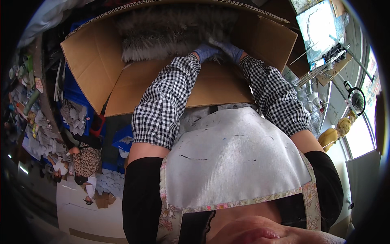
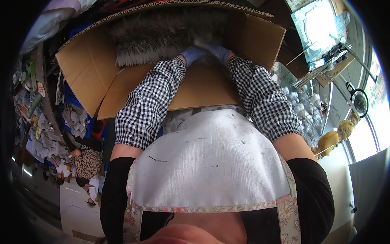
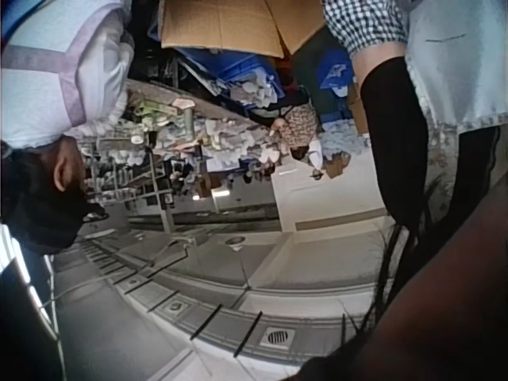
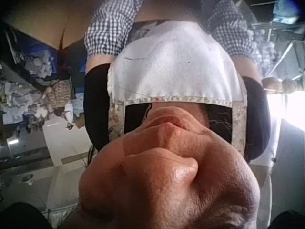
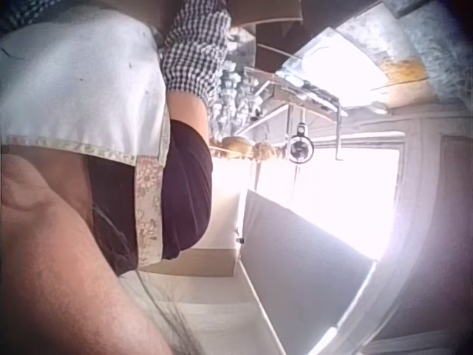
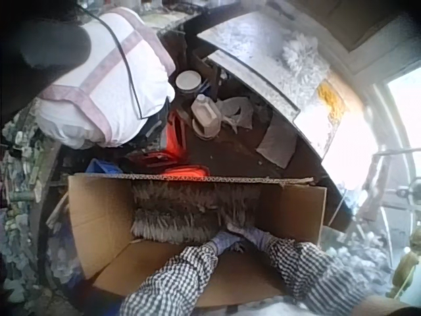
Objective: The recorder takes fiber duster heads from a box, dips them into a white coating material, and assembles them onto wire frames.
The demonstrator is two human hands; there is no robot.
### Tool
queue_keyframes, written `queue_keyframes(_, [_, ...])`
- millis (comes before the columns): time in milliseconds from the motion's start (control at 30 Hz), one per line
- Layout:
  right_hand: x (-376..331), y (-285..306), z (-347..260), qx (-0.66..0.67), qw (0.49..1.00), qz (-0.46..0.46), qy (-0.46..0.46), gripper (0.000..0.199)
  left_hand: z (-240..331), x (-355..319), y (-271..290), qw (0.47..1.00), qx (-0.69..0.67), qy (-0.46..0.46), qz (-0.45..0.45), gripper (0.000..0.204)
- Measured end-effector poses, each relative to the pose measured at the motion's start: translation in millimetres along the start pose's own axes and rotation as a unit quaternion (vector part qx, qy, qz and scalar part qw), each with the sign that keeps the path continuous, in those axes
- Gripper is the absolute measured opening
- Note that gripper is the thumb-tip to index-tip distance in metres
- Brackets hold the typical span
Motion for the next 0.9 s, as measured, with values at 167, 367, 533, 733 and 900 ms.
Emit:
queue_keyframes(167, [9, -47, -35, -0.105, 0.987, 0.036, -0.115, 0.06, -42, -12, 21, 0.998, 0.038, -0.009, -0.045, 0.04])
queue_keyframes(367, [-13, -30, -15, -0.195, 0.974, 0.029, -0.108, 0.042, -20, -43, -22, 0.982, 0.069, -0.027, -0.171, 0.05])
queue_keyframes(533, [-35, -38, -27, -0.086, 0.977, 0.047, -0.19, 0.033, -54, -43, 5, 0.97, 0.13, -0.066, -0.197, 0.08])
queue_keyframes(733, [-70, -54, -65, -0.151, 0.971, 0.135, -0.124, 0.036, 17, -127, 55, 0.945, 0.262, -0.054, -0.189, 0.065])
queue_keyframes(900, [-106, -56, -114, 0.094, 0.987, 0.126, 0.016, 0.037, 48, -148, 83, 0.926, 0.358, -0.031, -0.117, 0.044])
Point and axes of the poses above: each hand's wrist, its own x-axis towards the middle knuckle, its own y-axis out of the back of the hand, z = x × y, the point moved 4 cm from there along x, towards the middle knuckle, and after that the axes turned 11 degrees about -x, right-handed, at the moved point
